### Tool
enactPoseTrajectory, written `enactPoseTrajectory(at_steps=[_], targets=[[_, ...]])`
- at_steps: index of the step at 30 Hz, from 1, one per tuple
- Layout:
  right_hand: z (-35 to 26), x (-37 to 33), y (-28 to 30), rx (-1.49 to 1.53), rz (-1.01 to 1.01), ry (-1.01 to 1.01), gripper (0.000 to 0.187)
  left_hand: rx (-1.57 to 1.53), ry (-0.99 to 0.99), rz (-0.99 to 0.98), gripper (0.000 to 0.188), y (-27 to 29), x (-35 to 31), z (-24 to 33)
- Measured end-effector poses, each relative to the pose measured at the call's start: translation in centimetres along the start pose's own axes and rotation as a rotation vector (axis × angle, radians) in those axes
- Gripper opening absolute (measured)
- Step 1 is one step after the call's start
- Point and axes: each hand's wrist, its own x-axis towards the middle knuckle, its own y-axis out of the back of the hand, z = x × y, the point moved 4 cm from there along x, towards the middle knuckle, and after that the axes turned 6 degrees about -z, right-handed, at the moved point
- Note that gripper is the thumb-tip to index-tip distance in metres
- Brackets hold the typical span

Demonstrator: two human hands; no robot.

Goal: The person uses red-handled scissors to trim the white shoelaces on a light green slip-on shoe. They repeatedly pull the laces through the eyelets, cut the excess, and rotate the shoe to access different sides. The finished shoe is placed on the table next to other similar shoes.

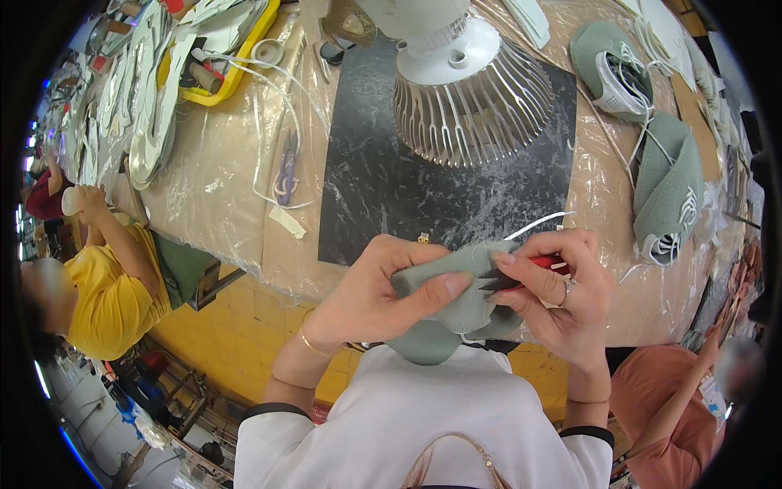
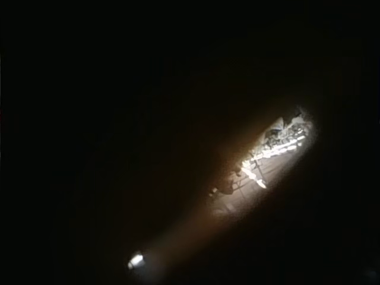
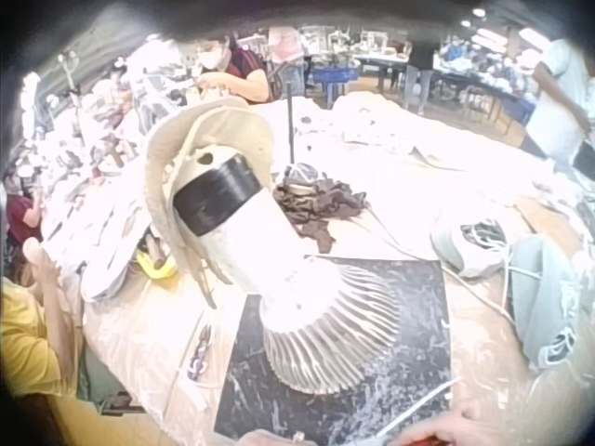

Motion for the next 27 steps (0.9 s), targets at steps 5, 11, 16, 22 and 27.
enactPoseTrajectory(at_steps=[5,11,16,22,27], targets=[[1.6,-0.6,-1.7,0.362,0.05,-0.059,0.038,-0.021,-0.007,0.005,0.022,0.0,0.1,-0.1],[3.3,-1.5,-4.0,0.806,0.068,-0.109,0.038,-0.029,0.019,0.001,0.021,0.4,0.2,-0.4],[4.5,-2.2,-6.2,1.354,0.152,-0.258,0.042,-0.034,-0.024,0.013,0.022,0.3,0.6,-1.0],[2.6,-1.5,-2.1,0.382,0.159,-0.174,0.04,-0.095,-0.013,0.031,0.022,1.1,0.7,-0.9],[-0.4,-0.9,-0.2,-0.173,0.098,-0.045,0.042,-0.033,-0.03,0.037,0.024,0.6,0.8,-0.7]])
